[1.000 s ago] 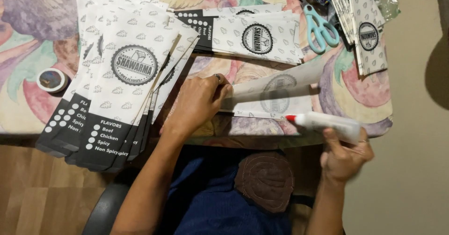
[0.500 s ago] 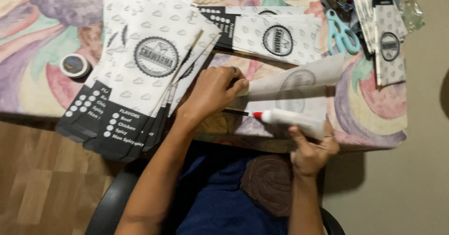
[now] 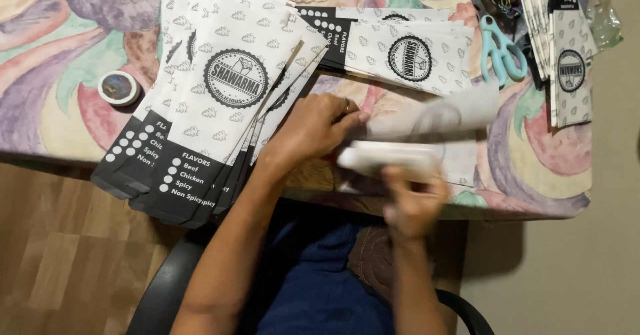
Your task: Folding and gluing paper packaging sleeves for shawarma food items.
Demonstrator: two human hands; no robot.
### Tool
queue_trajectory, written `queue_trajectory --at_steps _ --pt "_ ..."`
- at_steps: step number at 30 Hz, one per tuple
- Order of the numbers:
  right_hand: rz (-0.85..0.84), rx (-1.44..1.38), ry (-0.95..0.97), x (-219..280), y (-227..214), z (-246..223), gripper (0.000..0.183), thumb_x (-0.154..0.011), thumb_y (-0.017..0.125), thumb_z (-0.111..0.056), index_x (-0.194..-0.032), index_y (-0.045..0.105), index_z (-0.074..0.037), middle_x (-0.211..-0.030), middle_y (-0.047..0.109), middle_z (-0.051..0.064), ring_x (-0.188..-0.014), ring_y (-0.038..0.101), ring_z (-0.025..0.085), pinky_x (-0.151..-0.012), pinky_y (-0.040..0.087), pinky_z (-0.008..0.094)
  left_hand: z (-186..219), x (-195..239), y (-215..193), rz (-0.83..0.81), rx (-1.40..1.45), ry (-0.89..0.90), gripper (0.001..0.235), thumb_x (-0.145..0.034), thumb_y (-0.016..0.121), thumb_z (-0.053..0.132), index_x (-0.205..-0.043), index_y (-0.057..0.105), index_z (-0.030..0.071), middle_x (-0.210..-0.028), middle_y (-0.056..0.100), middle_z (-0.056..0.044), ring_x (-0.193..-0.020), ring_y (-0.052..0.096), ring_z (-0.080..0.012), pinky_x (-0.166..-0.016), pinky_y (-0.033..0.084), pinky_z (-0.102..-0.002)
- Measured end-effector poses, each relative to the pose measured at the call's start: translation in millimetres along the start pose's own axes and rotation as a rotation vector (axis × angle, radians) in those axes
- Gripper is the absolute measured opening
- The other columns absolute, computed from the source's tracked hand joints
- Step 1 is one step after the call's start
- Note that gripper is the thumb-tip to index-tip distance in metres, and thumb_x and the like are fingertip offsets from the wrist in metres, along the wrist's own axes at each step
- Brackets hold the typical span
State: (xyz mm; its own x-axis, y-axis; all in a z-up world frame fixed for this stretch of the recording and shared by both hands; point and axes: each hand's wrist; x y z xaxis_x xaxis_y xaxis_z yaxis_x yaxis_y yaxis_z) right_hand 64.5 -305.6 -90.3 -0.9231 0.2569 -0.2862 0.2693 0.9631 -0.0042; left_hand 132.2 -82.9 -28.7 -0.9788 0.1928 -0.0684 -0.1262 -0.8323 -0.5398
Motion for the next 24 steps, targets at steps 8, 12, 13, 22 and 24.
queue_trajectory --at_steps 8,12,13,22,24 --pt "-0.212 -0.442 0.22 9 6 -60 0.059 -0.086 0.076 -0.032 -0.128 0.06 0.005 -0.142 0.055 0.025 -0.127 0.06 0.037 -0.11 0.05 0.044 10 37 39 0.173 -0.243 0.181 0.014 -0.088 0.072 0.029 -0.082 0.078 0.017 -0.088 0.075 -0.005 -0.088 0.072 -0.0301 -0.072 0.057 -0.04" --pt "-0.301 -0.484 0.286 20 -3 -44 0.045 -0.096 0.067 -0.024 -0.131 0.06 0.003 -0.165 0.031 0.026 -0.145 0.041 0.045 -0.122 0.033 0.048 -4 48 68 0.332 -0.367 0.26 0.013 -0.077 0.084 0.019 -0.089 0.081 0.014 -0.104 0.073 -0.002 -0.104 0.071 -0.0263 -0.081 0.06 -0.034" --pt "-0.294 -0.486 0.29 18 -22 -31 0.045 -0.096 0.067 -0.024 -0.131 0.06 0.003 -0.165 0.031 0.026 -0.145 0.041 0.045 -0.122 0.033 0.048 -5 48 69 0.324 -0.367 0.26 0.013 -0.077 0.084 0.019 -0.089 0.081 0.014 -0.104 0.073 -0.002 -0.104 0.071 -0.0263 -0.081 0.06 -0.034" --pt "0.069 -0.118 0.299 -31 -169 0 0.052 -0.105 0.049 -0.027 -0.147 0.045 0.002 -0.144 0.055 0.021 -0.135 0.055 0.036 -0.121 0.038 0.062 7 48 67 0.447 -0.342 0.385 0.021 -0.076 0.086 0.008 -0.094 0.077 0.004 -0.107 0.07 -0.013 -0.109 0.063 -0.0376 -0.088 0.055 -0.044" --pt "0.048 -0.148 0.347 -47 -182 -18 0.062 -0.101 0.052 -0.023 -0.148 0.036 0.014 -0.149 0.049 0.032 -0.138 0.054 0.04 -0.113 0.05 0.056 17 52 61 0.375 -0.374 0.481 0.04 -0.085 0.085 0.004 -0.117 0.064 -0.007 -0.121 0.063 -0.023 -0.112 0.055 -0.0375 -0.094 0.051 -0.05"
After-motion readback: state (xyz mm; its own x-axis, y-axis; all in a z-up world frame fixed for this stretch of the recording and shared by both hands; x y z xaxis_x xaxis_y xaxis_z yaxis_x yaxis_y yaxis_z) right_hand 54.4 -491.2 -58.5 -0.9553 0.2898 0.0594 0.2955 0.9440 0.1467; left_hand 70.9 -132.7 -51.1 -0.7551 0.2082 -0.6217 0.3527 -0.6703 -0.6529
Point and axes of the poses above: each hand's wrist, its own x-axis away from the middle knuckle, its own y-axis out of the palm, z = x × y
